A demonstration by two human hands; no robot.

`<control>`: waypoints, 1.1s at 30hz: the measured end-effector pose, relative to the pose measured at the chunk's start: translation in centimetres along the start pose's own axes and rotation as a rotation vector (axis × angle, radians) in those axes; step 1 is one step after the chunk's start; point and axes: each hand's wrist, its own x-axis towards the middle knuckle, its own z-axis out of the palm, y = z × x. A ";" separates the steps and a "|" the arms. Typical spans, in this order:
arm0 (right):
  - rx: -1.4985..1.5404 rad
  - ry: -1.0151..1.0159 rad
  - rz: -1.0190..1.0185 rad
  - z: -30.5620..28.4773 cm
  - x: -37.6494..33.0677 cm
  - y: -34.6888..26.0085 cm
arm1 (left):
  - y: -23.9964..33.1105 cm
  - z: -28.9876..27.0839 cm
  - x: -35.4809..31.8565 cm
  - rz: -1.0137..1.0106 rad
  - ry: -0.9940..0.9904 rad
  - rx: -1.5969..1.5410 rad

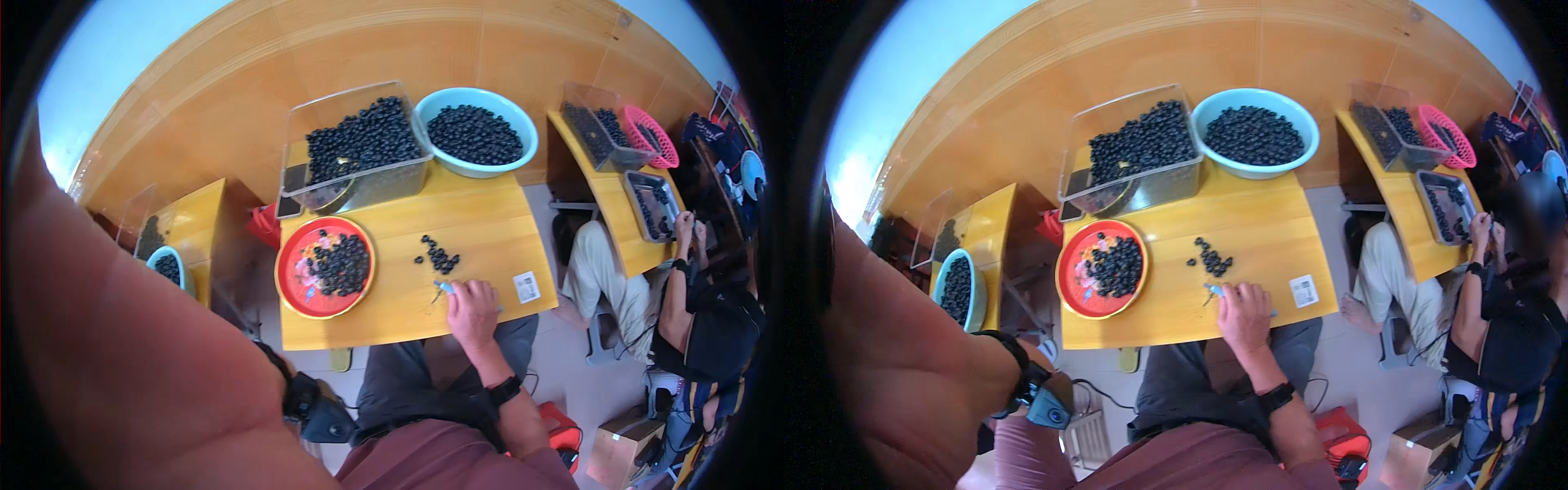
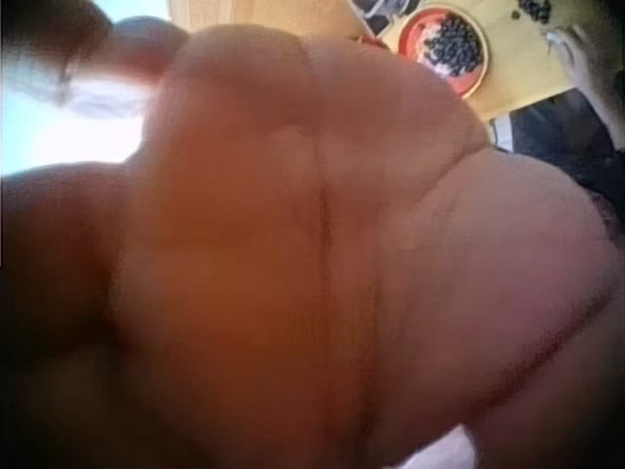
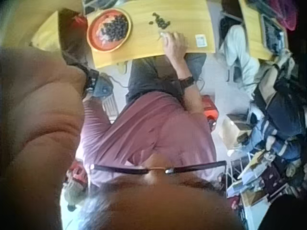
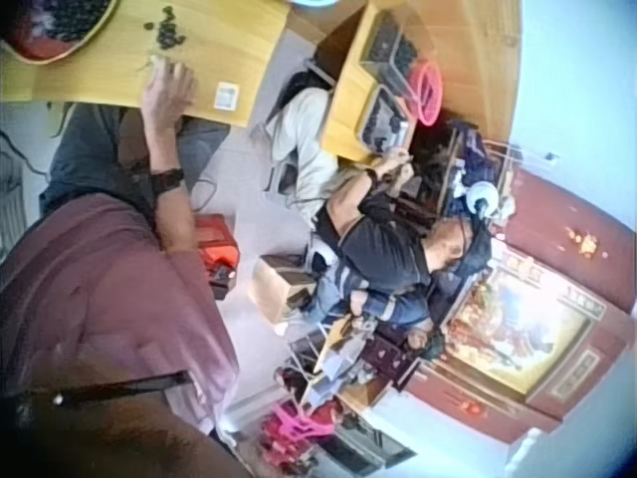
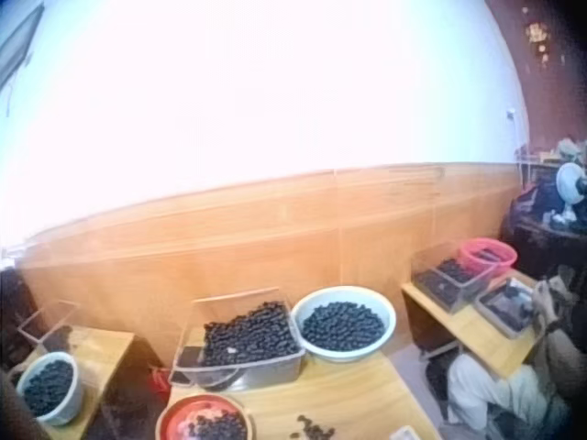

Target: Inspecting and sorting small black objects from a bowl into a tray using a small hand tool.

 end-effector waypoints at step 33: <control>-0.041 0.035 0.038 0.6 -0.4 0.9 | 4.4 0.6 -4.8 -0.052 0.433 0.042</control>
